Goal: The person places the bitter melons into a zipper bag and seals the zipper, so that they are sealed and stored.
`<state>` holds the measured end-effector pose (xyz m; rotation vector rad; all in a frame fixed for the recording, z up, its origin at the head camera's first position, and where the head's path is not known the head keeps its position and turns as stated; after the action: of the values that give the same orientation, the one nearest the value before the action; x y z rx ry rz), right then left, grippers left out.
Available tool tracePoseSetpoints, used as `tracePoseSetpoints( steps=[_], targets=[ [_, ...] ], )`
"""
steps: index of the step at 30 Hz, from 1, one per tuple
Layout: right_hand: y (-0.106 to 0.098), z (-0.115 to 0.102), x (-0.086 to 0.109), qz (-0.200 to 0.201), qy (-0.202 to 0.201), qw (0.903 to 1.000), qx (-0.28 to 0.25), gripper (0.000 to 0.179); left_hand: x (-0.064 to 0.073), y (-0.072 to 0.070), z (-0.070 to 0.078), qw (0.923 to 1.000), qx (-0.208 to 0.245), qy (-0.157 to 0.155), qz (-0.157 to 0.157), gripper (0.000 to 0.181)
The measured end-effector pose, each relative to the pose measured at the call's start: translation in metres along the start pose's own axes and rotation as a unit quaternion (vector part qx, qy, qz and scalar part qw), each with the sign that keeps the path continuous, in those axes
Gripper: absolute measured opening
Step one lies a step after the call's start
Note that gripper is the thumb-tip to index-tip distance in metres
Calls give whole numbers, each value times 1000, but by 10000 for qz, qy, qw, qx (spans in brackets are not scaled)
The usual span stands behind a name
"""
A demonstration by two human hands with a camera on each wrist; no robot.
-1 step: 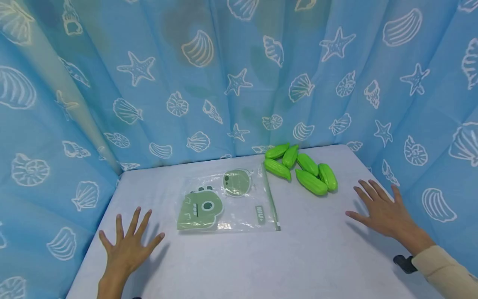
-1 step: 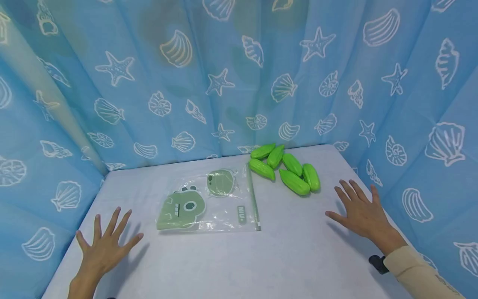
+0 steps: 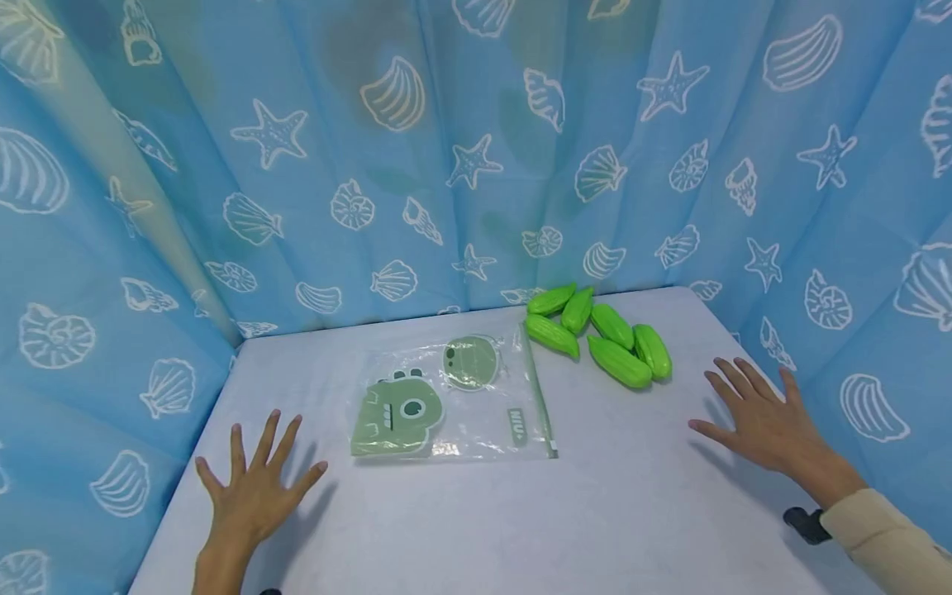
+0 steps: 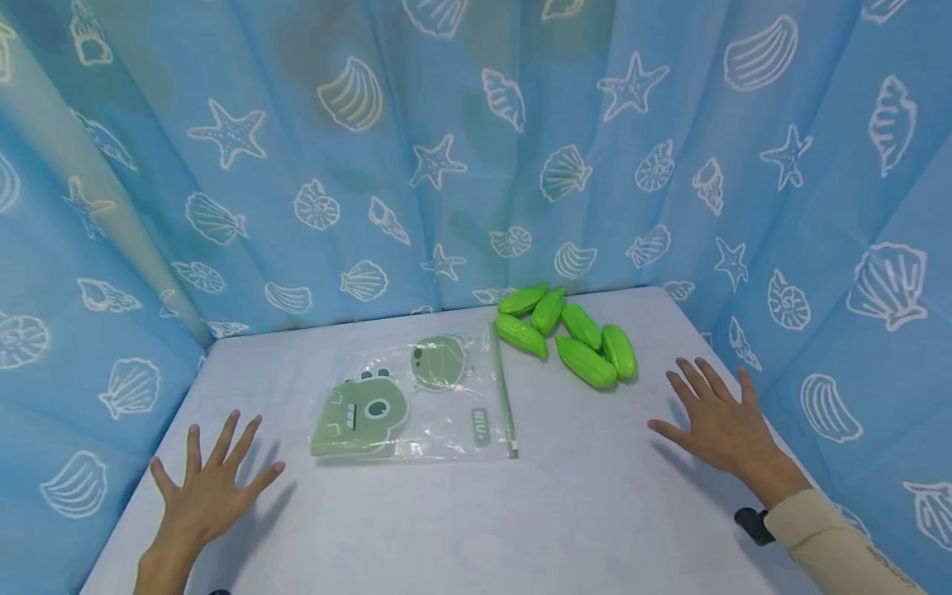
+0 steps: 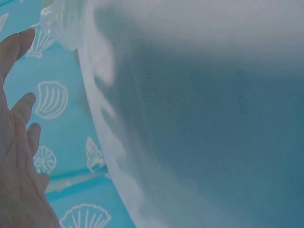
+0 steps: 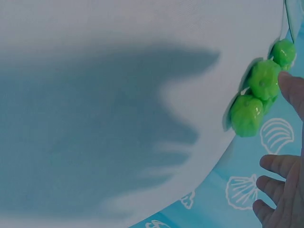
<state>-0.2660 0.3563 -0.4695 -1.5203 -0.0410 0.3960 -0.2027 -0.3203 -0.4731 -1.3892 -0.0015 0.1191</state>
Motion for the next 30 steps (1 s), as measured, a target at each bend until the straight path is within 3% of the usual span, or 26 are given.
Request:
tracePoseSetpoints(
  steps=[7,16,24,30],
  targets=[
    [1,9,1,112,91,9998,-104,86,1,-1,6,9999,108,-5,99,94],
    [-8,-10,-3,346,153,9981,-481,73,1,-9,15,9967,411,106,689,81],
    [-17,-47,-19,906,8,9847,-1488,56,-13,-23,43,9875,900,449,1214,72],
    [-15,-69,-29,800,-19,9767,-1991,51,-19,-17,74,9785,1310,782,1391,66]
  ],
)
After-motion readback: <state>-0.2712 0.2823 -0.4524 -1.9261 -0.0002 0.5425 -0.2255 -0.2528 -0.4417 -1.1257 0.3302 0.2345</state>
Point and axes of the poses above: each hand's wrist, its own x-axis away from the middle knuckle, its own y-axis out of the palm, z = x × y, the point moved 6 cm from there along -x, towards the middle knuckle, and after that the axes turned 2 degrees about x, right-handed, at the moved point
